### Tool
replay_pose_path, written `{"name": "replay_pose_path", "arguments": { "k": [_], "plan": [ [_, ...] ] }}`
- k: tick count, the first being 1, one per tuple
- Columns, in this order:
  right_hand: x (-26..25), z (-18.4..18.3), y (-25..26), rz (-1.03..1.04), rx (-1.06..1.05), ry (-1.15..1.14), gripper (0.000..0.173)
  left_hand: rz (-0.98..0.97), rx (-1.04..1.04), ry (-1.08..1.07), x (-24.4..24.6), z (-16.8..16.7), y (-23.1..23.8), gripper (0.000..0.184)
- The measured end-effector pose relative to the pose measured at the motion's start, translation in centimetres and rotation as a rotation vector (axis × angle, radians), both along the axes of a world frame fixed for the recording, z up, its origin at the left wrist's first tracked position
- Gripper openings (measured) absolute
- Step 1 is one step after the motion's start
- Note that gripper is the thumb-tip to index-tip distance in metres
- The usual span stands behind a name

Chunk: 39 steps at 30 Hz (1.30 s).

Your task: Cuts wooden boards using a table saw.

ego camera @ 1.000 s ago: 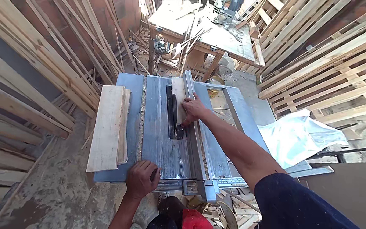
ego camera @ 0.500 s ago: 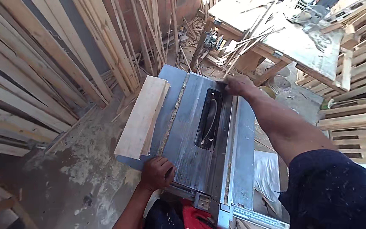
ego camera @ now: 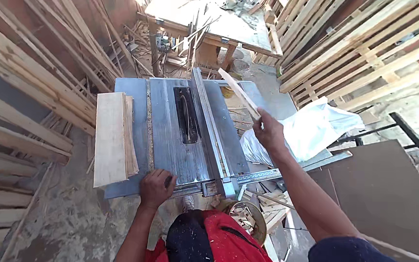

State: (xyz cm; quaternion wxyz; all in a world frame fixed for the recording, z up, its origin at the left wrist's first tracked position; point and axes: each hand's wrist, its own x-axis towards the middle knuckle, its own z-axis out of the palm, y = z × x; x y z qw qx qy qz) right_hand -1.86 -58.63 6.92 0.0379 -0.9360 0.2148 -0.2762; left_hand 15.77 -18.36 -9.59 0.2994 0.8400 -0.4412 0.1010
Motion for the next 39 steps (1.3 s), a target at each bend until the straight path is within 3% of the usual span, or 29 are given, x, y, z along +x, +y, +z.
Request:
{"name": "replay_pose_path", "arguments": {
  "k": [2,5,7,10,11,13,15,17,22,27,29,33,35,37,39],
  "plan": [
    [-3.2,-3.7,2.2,0.073,0.019,0.100,0.046,-0.088,-0.022,0.023,-0.7,1.9,0.6,0.036],
    [-5.9,-9.0,5.0,0.341,0.074,0.312,0.045,-0.198,-0.016,-0.035,-2.7,5.6,2.2,0.029],
    [-6.4,-10.4,6.2,0.467,0.163,0.318,0.045,-0.157,-0.089,-0.117,-3.1,8.4,3.8,0.026],
    [-5.7,-9.9,6.1,0.252,0.439,0.100,0.041,0.131,-0.209,-0.142,-1.2,12.8,5.9,0.026],
    [-4.6,-9.7,6.0,0.128,0.545,0.041,0.049,0.248,-0.186,-0.100,0.1,14.2,6.5,0.030],
    [-1.1,-9.3,6.2,-0.073,0.722,0.023,0.073,0.465,0.000,0.092,3.4,16.9,6.9,0.062],
    [1.8,-10.8,6.7,-0.120,0.720,0.038,0.074,0.597,0.179,0.313,6.0,17.2,6.7,0.103],
    [2.7,-12.1,6.9,-0.092,0.647,0.039,0.070,0.643,0.254,0.457,7.5,16.4,6.5,0.119],
    [0.3,-11.0,6.3,-0.108,0.888,0.022,0.075,0.706,0.223,0.566,7.6,16.9,7.2,0.117],
    [-0.6,-5.7,12.9,-0.102,0.899,-0.387,0.045,0.619,-0.033,0.728,3.4,17.8,10.3,0.126],
    [0.3,-3.5,18.3,0.065,1.034,-0.365,0.043,0.611,-0.004,0.610,0.0,18.3,10.7,0.118],
    [3.3,-2.5,28.4,0.389,1.640,-0.076,0.080,0.497,0.066,0.355,-6.9,16.5,8.8,0.065],
    [4.0,-2.6,31.9,0.468,1.893,-0.147,0.077,0.410,0.086,0.253,-10.4,15.1,7.9,0.048],
    [3.7,-3.3,33.5,0.495,1.993,-0.206,0.065,0.322,0.087,0.220,-12.9,14.3,8.3,0.046],
    [2.5,-4.2,34.2,0.494,2.062,-0.243,0.059,0.197,0.042,0.366,-14.1,14.1,10.1,0.057]
  ]
}}
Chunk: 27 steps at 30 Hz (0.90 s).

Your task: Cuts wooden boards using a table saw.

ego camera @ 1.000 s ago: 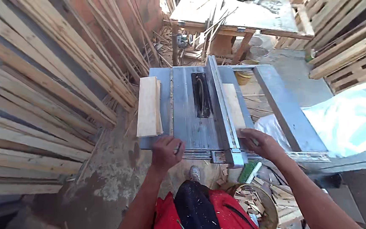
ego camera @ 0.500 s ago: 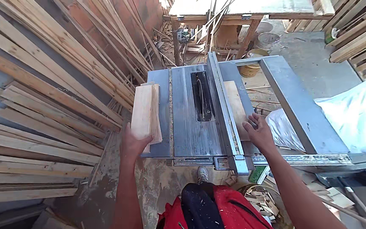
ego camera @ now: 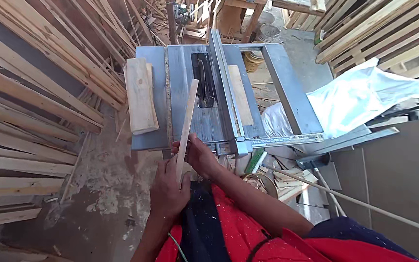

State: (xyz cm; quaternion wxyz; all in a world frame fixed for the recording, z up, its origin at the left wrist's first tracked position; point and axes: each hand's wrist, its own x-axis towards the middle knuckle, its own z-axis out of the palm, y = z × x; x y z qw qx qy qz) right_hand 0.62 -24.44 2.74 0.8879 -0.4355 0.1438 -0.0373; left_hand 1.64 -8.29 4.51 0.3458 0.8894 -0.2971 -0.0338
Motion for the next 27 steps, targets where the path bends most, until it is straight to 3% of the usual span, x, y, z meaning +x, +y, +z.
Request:
{"name": "replay_pose_path", "arguments": {
  "k": [2,3,8,11,14,16,19,21,23,25,27],
  "plan": [
    [-1.4,-0.5,1.1,-0.039,0.088,0.018,0.059,-0.141,-0.179,0.270,-0.3,-0.7,2.1,0.062],
    [-1.9,-0.6,1.5,-0.052,0.150,0.033,0.059,-0.180,-0.273,0.387,-0.4,-1.1,2.8,0.056],
    [-2.5,-1.8,1.5,-0.009,0.304,-0.048,0.072,-0.001,-0.356,0.881,-0.8,-2.3,4.0,0.043],
    [-3.0,-2.1,0.5,0.063,0.209,0.015,0.075,-0.026,-0.591,1.026,-1.9,-2.8,3.2,0.039],
    [-4.2,-1.7,-1.5,0.107,-0.243,0.364,0.064,-0.001,-0.652,0.963,-2.2,-6.7,1.5,0.042],
    [-5.8,-2.1,-3.3,0.140,-0.616,0.462,0.057,0.006,-0.631,0.931,-1.5,-10.1,-0.2,0.047],
    [-9.1,-2.7,-5.1,0.097,-1.218,0.454,0.063,-0.018,-0.646,0.925,-1.4,-12.2,-1.9,0.060],
    [-10.7,-2.7,-5.9,0.092,-1.479,0.304,0.063,-0.042,-0.657,0.901,-1.6,-12.9,-3.4,0.066],
    [-11.1,-2.3,-7.0,0.303,-1.666,0.223,0.075,-0.068,-0.590,0.852,-1.9,-13.3,-5.2,0.068],
    [-10.9,-2.2,-7.9,0.589,-1.783,0.271,0.107,-0.117,-0.472,0.820,-2.2,-13.5,-7.4,0.069],
    [-10.9,-2.9,-9.0,0.694,-1.884,0.319,0.130,-0.181,-0.342,0.810,-2.5,-13.7,-10.0,0.067]
  ]
}}
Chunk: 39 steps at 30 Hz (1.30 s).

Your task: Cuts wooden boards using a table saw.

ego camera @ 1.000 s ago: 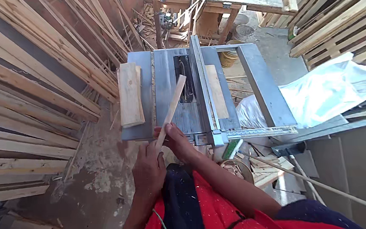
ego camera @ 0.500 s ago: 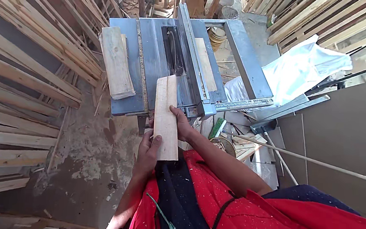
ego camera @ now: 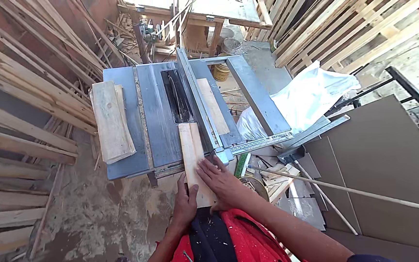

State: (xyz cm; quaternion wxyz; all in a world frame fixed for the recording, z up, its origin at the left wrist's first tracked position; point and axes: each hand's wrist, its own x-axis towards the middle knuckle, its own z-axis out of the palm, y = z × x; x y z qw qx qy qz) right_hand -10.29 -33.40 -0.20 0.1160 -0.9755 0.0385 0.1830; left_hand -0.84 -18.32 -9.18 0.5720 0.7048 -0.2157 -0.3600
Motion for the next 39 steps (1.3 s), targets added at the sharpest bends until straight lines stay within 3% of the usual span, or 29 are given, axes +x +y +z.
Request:
{"name": "replay_pose_path", "arguments": {
  "k": [2,4,8,11,15,22,25,33,39],
  "plan": [
    [0.1,-0.6,-1.5,0.030,-0.122,0.022,0.137,-0.076,0.098,-0.050,-0.2,-0.3,-2.6,0.066],
    [0.6,-0.4,-2.5,0.060,-0.199,0.016,0.131,-0.127,0.198,-0.142,0.5,-0.5,-3.8,0.067],
    [1.7,-0.1,-3.2,0.125,-0.283,-0.006,0.127,-0.265,0.356,-0.547,3.0,0.4,-1.8,0.081],
    [2.6,0.3,-3.3,0.114,-0.310,-0.015,0.131,-0.408,0.362,-0.772,3.4,0.9,-0.3,0.096],
    [3.3,0.5,-3.9,0.105,-0.318,-0.046,0.130,-0.324,0.306,-0.933,2.9,-0.3,-0.7,0.077],
    [5.4,1.8,-5.7,0.078,-0.291,0.016,0.130,-0.320,0.307,-1.035,4.3,1.6,-1.4,0.074],
    [7.0,1.8,-6.5,0.071,-0.338,-0.064,0.131,-0.298,0.295,-1.064,5.7,2.6,-2.1,0.074],
    [12.8,2.0,-10.7,0.075,-0.375,-0.054,0.131,-0.021,0.311,-1.026,9.8,4.1,-5.6,0.052],
    [18.8,2.3,-14.3,0.089,-0.409,-0.050,0.132,0.075,0.348,-0.958,14.2,4.8,-8.7,0.056]
  ]
}}
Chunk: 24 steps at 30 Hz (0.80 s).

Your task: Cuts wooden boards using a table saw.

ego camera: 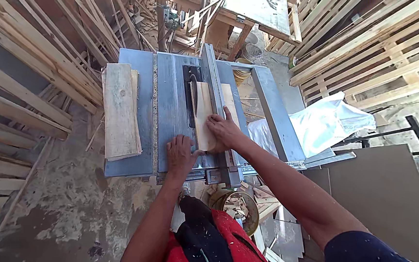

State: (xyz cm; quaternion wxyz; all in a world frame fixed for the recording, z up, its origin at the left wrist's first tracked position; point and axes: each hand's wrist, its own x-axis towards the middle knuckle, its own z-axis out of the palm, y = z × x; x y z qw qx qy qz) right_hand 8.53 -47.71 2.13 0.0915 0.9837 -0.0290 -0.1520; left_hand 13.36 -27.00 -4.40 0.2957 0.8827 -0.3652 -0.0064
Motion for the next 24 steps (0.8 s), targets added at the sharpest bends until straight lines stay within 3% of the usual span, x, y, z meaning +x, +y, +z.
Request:
{"name": "replay_pose_path", "arguments": {
  "k": [3,9,24],
  "plan": [
    [1.9,-0.2,-1.5,0.018,-0.007,-0.016,0.130,-0.040,-0.035,0.004,3.3,-0.5,1.4,0.059],
    [5.8,-0.5,-4.7,0.002,0.011,-0.021,0.128,0.093,-0.296,0.013,4.7,-2.8,4.4,0.036],
    [11.9,-0.2,-9.0,-0.019,0.007,0.000,0.115,0.085,-0.271,0.009,4.9,-3.1,4.2,0.032]
  ]
}}
